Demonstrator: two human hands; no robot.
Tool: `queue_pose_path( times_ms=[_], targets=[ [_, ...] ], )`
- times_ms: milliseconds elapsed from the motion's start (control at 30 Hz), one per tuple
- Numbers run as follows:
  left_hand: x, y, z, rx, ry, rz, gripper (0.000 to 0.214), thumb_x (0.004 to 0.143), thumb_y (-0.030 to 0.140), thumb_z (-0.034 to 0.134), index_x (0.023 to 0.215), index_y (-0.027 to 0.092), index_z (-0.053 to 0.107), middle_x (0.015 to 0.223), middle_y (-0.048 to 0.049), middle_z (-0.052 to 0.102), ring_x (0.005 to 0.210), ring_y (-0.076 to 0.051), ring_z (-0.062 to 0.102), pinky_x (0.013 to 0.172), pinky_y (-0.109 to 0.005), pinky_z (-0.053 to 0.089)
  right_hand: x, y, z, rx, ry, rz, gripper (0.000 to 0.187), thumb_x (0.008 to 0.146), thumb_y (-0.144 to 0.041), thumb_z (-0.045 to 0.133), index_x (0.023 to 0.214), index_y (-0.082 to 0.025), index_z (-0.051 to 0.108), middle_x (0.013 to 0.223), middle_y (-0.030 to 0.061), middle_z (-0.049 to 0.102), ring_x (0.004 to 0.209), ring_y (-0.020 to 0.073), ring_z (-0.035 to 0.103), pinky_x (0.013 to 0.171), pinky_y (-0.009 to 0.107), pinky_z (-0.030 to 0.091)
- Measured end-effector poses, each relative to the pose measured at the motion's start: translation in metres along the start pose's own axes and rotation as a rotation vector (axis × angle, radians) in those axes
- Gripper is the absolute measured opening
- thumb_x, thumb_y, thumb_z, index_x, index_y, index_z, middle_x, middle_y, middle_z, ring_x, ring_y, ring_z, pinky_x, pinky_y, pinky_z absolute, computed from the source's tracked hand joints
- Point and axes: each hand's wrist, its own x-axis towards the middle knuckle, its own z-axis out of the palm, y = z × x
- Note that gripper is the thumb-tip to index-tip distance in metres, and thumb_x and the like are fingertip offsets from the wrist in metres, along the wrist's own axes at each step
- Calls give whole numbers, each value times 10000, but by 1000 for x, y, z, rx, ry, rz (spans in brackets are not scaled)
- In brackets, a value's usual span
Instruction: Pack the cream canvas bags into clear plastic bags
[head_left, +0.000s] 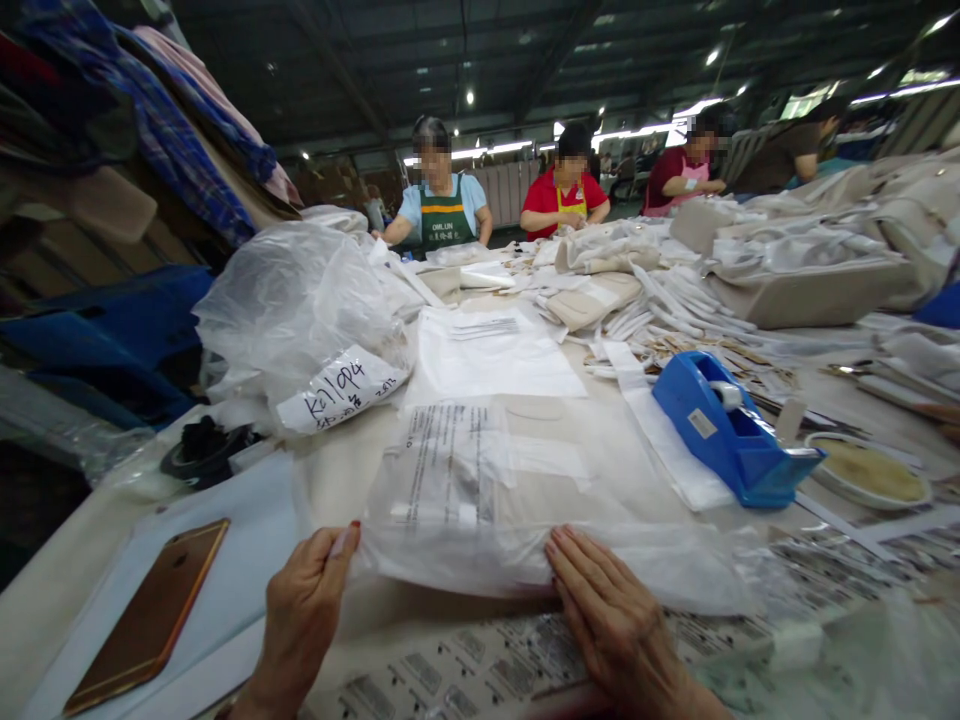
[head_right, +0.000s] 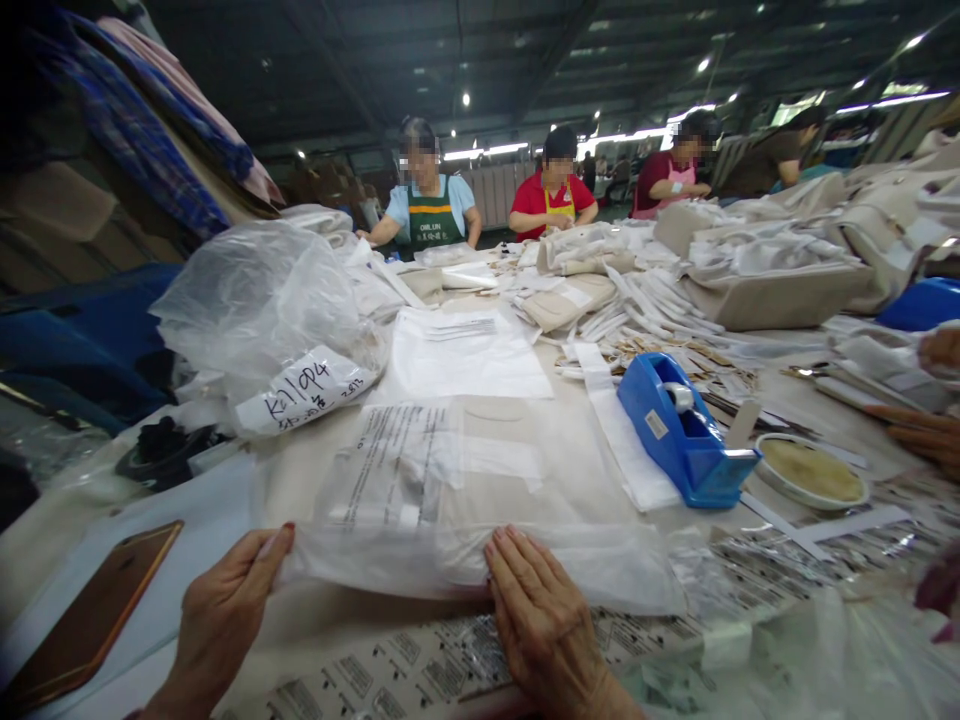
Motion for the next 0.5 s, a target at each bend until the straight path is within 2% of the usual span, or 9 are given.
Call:
queue_pose_path(
  times_ms=[67, 133, 200, 300, 367, 433, 467, 500],
  targets=[
    [-1, -5, 13, 6, 55, -65, 342, 760, 498, 470, 651, 201, 597, 539, 43, 556, 529, -130, 508, 519, -216, 406, 1, -1, 1, 4, -17, -5, 438, 844, -75, 458, 1272, -136, 530, 1235, 96, 611, 1171, 218, 551, 926, 368, 538],
    [-2, -12, 20, 36, 73, -66, 351, 789, 485, 455, 636, 198, 586, 544, 38, 571, 539, -134, 530, 514, -217, 404, 1, -2, 2, 7, -27, -9, 450, 842, -68, 451, 1283, -133, 518, 1236, 99, 609, 1167, 226, 554, 916, 381, 545],
    [0, -17, 20, 137, 98, 17, 353, 818, 467, 441, 634, 202, 587, 545, 31, 587, 534, -140, 544, 512, -223, 407, 2, -3, 3, 14, -21, -5, 462, 842, -64, 447, 1295, -135, 506, 1234, 100, 611, 1169, 226, 552, 919, 383, 543],
    [5, -20, 10, 283, 163, 145, 320, 852, 428, 448, 682, 203, 599, 592, 2, 626, 570, -167, 566, 568, -259, 434, 2, -3, 3, 16, -2, -2, 456, 836, -56, 450, 1281, -132, 520, 1224, 102, 617, 1162, 225, 558, 916, 378, 544],
    [4, -17, 4, 384, 289, 294, 280, 877, 376, 462, 801, 153, 614, 702, -70, 665, 658, -218, 606, 658, -337, 469, 3, -4, 2, 10, 1, -2, 434, 831, -51, 446, 1248, -118, 547, 1213, 108, 623, 1151, 227, 566, 906, 382, 549],
    [-5, -9, 5, 486, 455, 554, 268, 880, 272, 494, 1008, 54, 581, 907, -191, 667, 876, -306, 624, 784, -448, 468, 4, -4, 1, -1, -3, 0, 414, 830, -52, 435, 1218, -102, 569, 1201, 116, 630, 1142, 229, 572, 897, 387, 554],
    [-11, -3, 10, 500, 492, 707, 306, 867, 205, 513, 1108, 17, 535, 1013, -235, 638, 1006, -340, 589, 846, -484, 448, 5, -5, 0, -8, -4, -1, 408, 829, -52, 428, 1206, -94, 576, 1196, 120, 632, 1139, 231, 574, 893, 389, 556],
    [-19, 5, 17, 481, 466, 862, 361, 848, 140, 526, 1183, 11, 492, 1099, -246, 606, 1120, -350, 531, 904, -497, 423, 6, -5, -1, -16, -5, -4, 404, 826, -51, 424, 1196, -86, 582, 1191, 123, 635, 1136, 233, 576, 888, 391, 558]
  ],
)
